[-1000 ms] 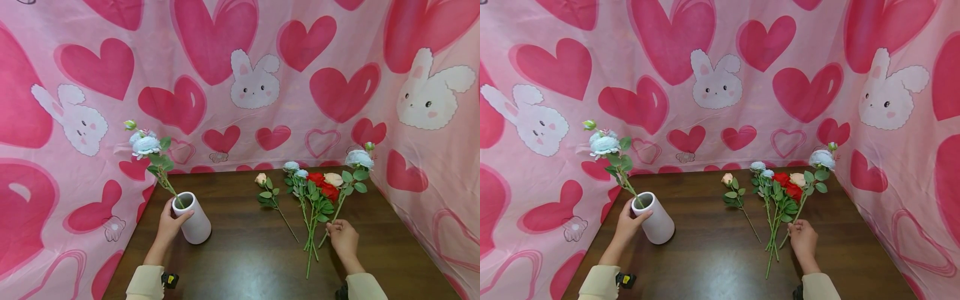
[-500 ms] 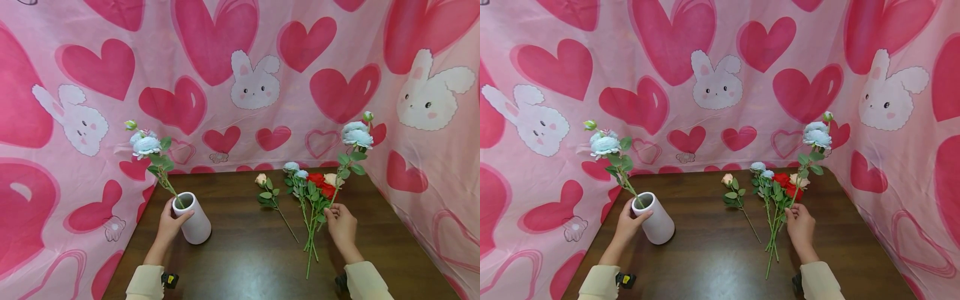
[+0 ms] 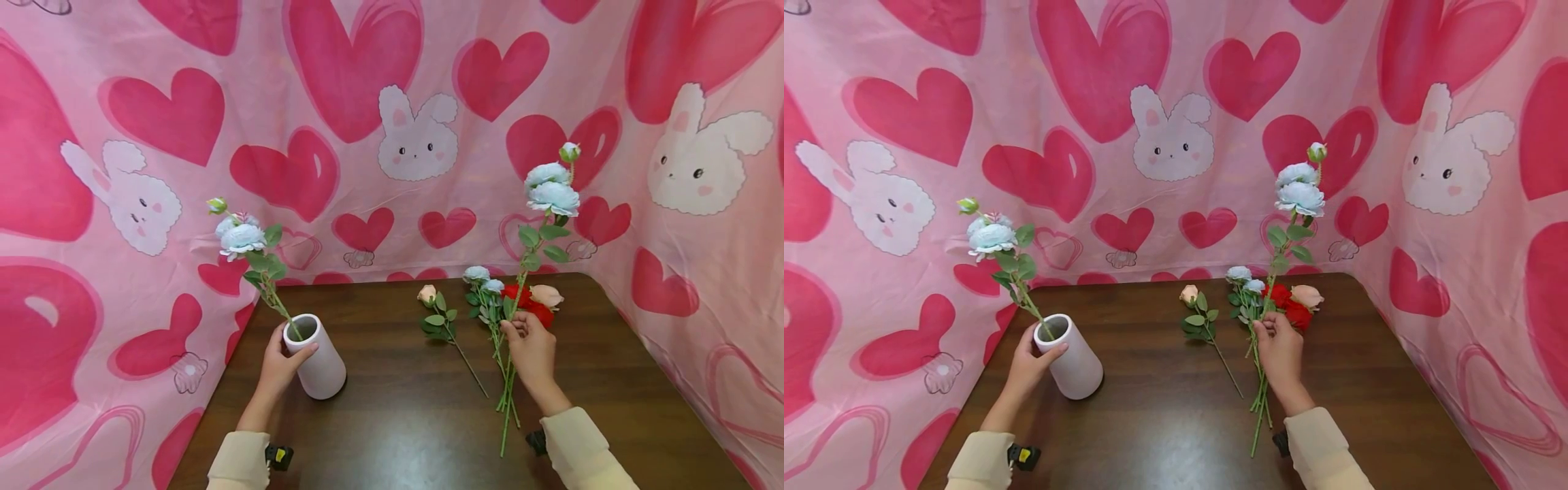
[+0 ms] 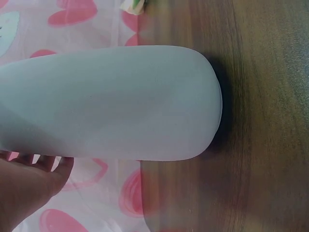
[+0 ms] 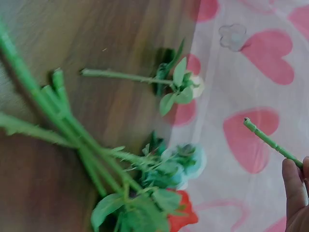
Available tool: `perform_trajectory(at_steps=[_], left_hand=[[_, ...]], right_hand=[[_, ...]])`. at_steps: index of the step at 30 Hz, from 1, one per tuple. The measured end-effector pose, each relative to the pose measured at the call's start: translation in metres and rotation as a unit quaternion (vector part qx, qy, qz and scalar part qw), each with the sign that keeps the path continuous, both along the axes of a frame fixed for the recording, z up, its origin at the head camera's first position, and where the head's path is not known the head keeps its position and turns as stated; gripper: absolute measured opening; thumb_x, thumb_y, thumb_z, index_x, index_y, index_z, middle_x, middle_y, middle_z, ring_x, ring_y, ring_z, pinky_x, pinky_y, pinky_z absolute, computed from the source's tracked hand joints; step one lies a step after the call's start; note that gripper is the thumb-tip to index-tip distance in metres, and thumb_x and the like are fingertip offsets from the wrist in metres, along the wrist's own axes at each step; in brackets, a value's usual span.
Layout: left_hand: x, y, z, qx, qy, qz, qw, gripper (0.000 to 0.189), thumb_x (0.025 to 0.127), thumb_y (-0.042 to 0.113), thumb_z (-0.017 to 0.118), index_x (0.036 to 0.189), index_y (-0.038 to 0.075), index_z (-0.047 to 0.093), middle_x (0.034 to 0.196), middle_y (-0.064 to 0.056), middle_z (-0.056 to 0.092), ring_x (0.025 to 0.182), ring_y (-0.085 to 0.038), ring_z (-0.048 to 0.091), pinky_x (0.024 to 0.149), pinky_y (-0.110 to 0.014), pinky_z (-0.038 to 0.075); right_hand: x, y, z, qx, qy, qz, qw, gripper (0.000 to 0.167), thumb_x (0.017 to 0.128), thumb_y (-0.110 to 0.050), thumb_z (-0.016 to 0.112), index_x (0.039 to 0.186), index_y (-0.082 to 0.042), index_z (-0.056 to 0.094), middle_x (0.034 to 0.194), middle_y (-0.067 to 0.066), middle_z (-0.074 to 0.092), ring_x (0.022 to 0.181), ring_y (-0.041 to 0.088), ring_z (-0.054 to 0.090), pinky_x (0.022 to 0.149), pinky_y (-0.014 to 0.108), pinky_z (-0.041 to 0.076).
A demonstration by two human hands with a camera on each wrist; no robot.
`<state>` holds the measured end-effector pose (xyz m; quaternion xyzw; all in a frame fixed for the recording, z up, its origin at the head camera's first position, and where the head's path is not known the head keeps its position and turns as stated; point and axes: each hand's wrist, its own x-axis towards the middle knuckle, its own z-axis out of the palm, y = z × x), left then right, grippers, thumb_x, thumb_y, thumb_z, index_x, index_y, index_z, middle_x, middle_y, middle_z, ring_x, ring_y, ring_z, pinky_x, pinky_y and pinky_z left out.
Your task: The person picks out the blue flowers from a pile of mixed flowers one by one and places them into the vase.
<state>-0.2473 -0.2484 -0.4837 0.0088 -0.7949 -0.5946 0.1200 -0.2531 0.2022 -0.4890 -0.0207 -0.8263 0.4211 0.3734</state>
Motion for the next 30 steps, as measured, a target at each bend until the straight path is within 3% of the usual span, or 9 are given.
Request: perform_trajectory(at_steps=[3,7,9,14,19,26,28,30], left_hand=[[0.000,0.001,-0.001,0.014,0.019,0.006,0.9997,0.075,0.083,0.006,0.075,0.144,-0.001,0.033,0.139,-0.020,0.042,0.125,-0.029,0.041,0.103,-0.033,0.035],[0.001,0.004,0.001,0.051,0.072,0.040,0.9953,0.077,0.081,-0.003,0.074,0.145,-0.003,0.031,0.141,-0.021,0.042,0.127,-0.029,0.040,0.103,-0.025,0.034],[0.003,0.006,0.004,0.069,0.102,0.060,0.9906,0.076,0.080,-0.006,0.074,0.144,-0.003,0.032,0.140,-0.021,0.044,0.127,-0.029,0.041,0.099,-0.019,0.035],[0.014,0.013,0.017,0.098,0.171,0.102,0.9750,0.066,0.080,-0.011,0.071,0.137,-0.011,0.038,0.130,-0.023,0.051,0.118,-0.035,0.047,0.094,-0.024,0.041],[0.027,0.021,0.032,0.097,0.227,0.139,0.9591,0.057,0.079,-0.011,0.072,0.129,-0.017,0.044,0.116,-0.007,0.059,0.107,-0.024,0.054,0.089,-0.029,0.042],[0.031,0.034,0.047,0.073,0.301,0.115,0.9437,0.052,0.075,-0.016,0.072,0.121,-0.020,0.047,0.111,-0.033,0.056,0.101,-0.034,0.054,0.089,-0.030,0.042],[0.030,0.039,0.053,0.055,0.307,0.106,0.9442,0.053,0.074,-0.016,0.073,0.120,-0.019,0.048,0.111,-0.034,0.056,0.101,-0.034,0.054,0.090,-0.030,0.042],[0.023,0.041,0.052,0.050,0.314,0.092,0.9435,0.054,0.073,-0.014,0.075,0.120,-0.016,0.050,0.111,-0.030,0.058,0.102,-0.028,0.056,0.091,-0.027,0.043]], right_hand=[[-0.001,-0.008,0.006,0.000,0.007,0.015,0.9999,0.024,0.079,-0.002,0.080,0.095,0.005,0.064,0.078,0.015,0.071,0.066,0.026,0.067,0.058,0.007,0.041],[-0.001,-0.017,0.016,-0.002,0.015,0.035,0.9993,0.024,0.079,-0.002,0.079,0.096,0.004,0.064,0.079,0.015,0.071,0.068,0.029,0.068,0.060,0.007,0.041],[0.000,-0.021,0.021,-0.006,0.019,0.046,0.9987,0.023,0.079,-0.003,0.079,0.095,0.003,0.064,0.079,0.013,0.071,0.068,0.026,0.068,0.059,0.007,0.041],[0.002,-0.030,0.032,-0.028,0.028,0.081,0.9959,0.021,0.080,-0.002,0.078,0.095,0.004,0.065,0.079,0.012,0.071,0.067,0.014,0.067,0.057,0.007,0.046],[0.004,-0.037,0.039,-0.024,0.044,0.101,0.9936,0.021,0.079,0.000,0.078,0.095,0.004,0.065,0.077,0.011,0.071,0.064,0.011,0.067,0.060,0.007,0.047],[0.007,-0.046,0.049,-0.031,0.063,0.132,0.9888,0.020,0.079,0.001,0.078,0.093,0.003,0.064,0.076,0.009,0.071,0.063,0.005,0.064,0.060,0.009,0.049],[0.006,-0.049,0.051,-0.029,0.065,0.139,0.9877,0.020,0.079,0.001,0.078,0.093,0.003,0.064,0.076,0.008,0.071,0.064,0.007,0.065,0.060,0.009,0.049],[0.005,-0.051,0.051,-0.024,0.067,0.145,0.9869,0.019,0.080,0.000,0.078,0.094,0.003,0.065,0.077,0.007,0.071,0.064,0.011,0.066,0.059,0.010,0.049]])
